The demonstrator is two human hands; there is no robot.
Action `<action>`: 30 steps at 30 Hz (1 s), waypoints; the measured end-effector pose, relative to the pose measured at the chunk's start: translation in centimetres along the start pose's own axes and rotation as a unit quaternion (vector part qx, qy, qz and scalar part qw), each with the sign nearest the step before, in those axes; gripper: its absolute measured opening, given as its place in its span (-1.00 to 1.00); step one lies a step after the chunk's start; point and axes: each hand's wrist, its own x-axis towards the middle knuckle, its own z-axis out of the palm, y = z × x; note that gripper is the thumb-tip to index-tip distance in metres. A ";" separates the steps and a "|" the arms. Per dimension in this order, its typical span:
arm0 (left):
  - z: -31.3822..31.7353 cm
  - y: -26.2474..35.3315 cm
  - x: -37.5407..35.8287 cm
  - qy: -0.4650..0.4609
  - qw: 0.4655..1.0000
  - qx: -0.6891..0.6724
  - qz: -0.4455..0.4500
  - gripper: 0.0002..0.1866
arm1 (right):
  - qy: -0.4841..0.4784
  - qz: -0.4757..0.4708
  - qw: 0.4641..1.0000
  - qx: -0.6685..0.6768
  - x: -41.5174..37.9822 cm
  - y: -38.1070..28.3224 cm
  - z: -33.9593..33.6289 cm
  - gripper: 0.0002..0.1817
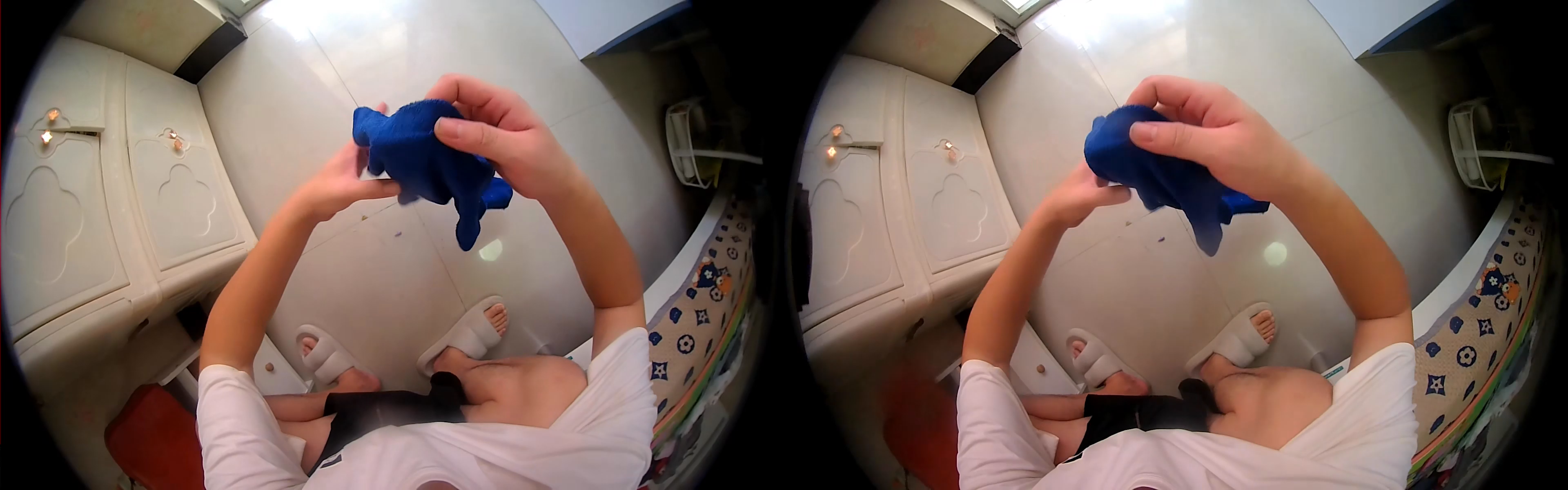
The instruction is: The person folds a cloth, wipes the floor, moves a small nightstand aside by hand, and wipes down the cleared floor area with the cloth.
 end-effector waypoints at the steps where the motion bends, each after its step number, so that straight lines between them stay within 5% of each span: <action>1: 0.2 0.1 0.3 -0.033 0.997 -0.031 -0.059 0.04 | 0.011 -0.007 1.000 -0.011 0.1 0.0 -0.2 -0.77; 10: 0.8 1.8 -1.1 0.115 0.990 -0.062 -0.055 -0.41 | 0.136 0.031 0.972 -0.188 -1.4 2.1 -7.1 -0.84; 16: -0.4 4.3 -1.5 0.080 0.983 -0.147 -0.073 -0.30 | 0.154 0.021 0.952 -0.265 -0.5 4.3 -9.4 -0.78; 19: 0.2 5.6 -1.7 0.066 0.971 -0.223 -0.053 -0.27 | 0.200 -0.007 0.960 -0.194 0.5 7.5 -9.4 -0.70; 24: -0.3 4.8 -1.7 0.042 0.922 -0.376 -0.083 -0.31 | 0.354 -0.021 0.903 -0.244 -0.8 12.6 -6.2 -0.48; 30: 1.9 5.6 -1.4 0.067 0.919 -0.371 -0.119 -0.38 | 0.199 -0.299 0.815 -0.455 -1.3 7.9 1.5 -0.34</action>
